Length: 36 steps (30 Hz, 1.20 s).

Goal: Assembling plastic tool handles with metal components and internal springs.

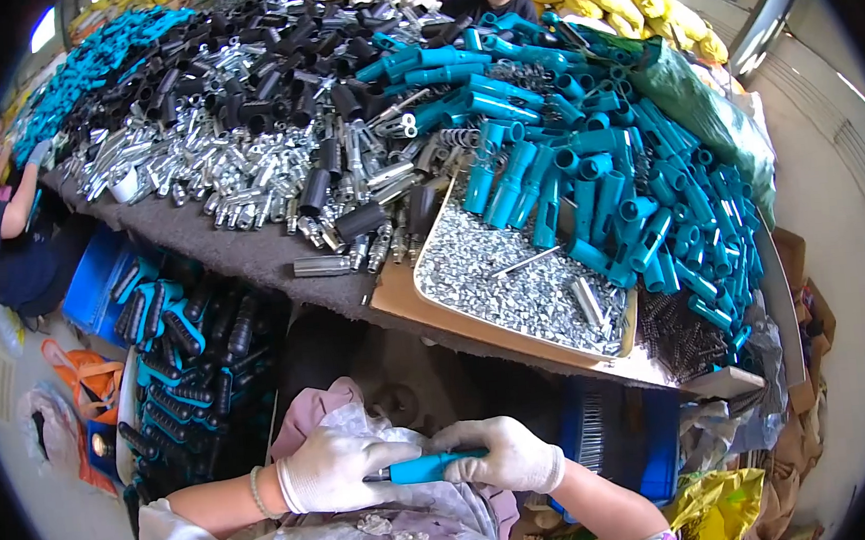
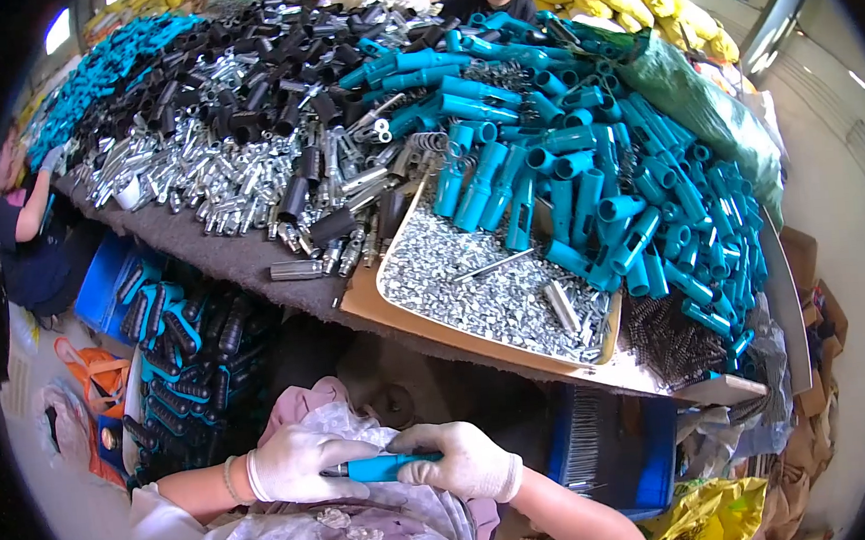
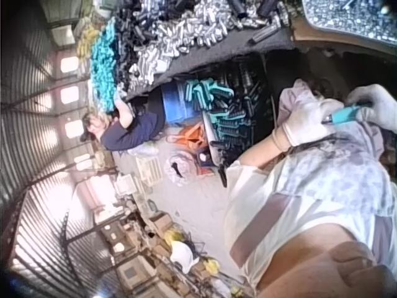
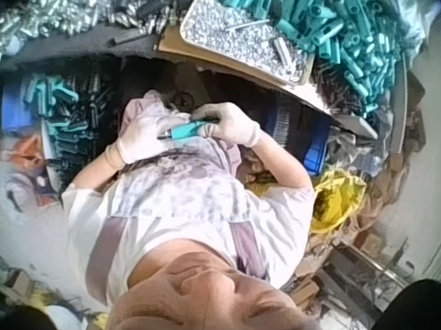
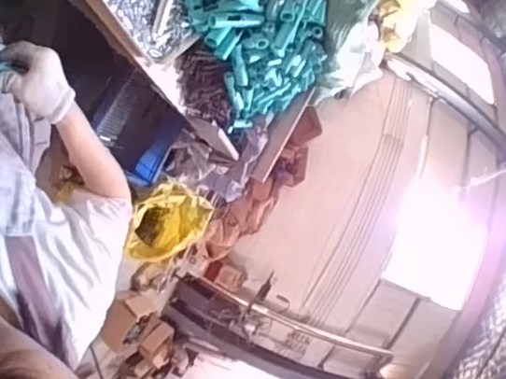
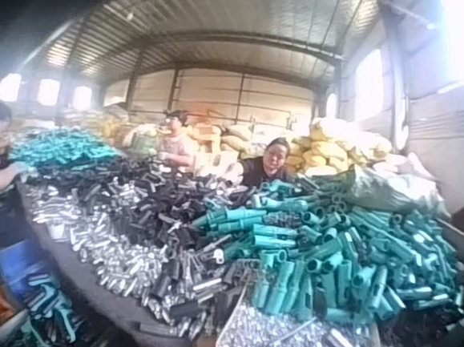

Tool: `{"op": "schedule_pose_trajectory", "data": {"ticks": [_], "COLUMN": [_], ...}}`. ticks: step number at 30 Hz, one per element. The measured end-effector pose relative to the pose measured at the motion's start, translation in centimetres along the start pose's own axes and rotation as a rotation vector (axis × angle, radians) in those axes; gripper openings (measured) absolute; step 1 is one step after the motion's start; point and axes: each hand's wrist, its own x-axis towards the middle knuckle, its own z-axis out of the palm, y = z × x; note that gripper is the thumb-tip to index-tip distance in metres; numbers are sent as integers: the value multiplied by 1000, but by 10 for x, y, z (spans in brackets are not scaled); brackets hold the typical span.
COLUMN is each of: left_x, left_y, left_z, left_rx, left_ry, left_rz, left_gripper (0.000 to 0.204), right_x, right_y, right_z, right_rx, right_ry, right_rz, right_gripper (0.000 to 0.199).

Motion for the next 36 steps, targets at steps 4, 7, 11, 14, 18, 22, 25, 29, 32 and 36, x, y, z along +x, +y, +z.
{"op": "schedule_pose_trajectory", "data": {"ticks": [4, 7, 11, 14, 18, 22, 25, 29, 32, 36], "left_x": [4, 10, 26, 39, 39, 36, 32, 27, 18, 17], "left_y": [0, 0, 0, 4, 20, 13, 16, 13, 2, -1], "left_z": [9, 22, 26, 31, 21, 33, 29, 33, 33, 28], "left_rx": [8, -26, 27, 34, -9, -40, 31, 5, -6, 20], "left_ry": [26, 12, 4, -6, 116, 167, 105, 170, 110, 83], "left_rz": [56, 65, 130, 127, 73, 36, 45, -2, -77, -88], "left_gripper": [47, 48, 47, 43, 47, 37, 45, 38, 41, 44], "right_x": [1, 8, 4, -6, -31, -37, -28, -24, -25, -28], "right_y": [5, 14, 12, -22, -5, 46, 52, 52, 60, 61], "right_z": [11, 23, 10, -33, -112, -161, -162, -167, -164, -165], "right_rx": [87, 153, 205, -323, -794, -1091, -1077, -1044, -1094, -1067], "right_ry": [13, 14, -16, 36, 1015, 1103, 1043, 1040, 1117, 1100], "right_rz": [-34, -38, 86, -52, 49, 383, 472, 423, 416, 437], "right_gripper": [52, 52, 52, 35, 11, 15, 16, 16, 13, 17]}}
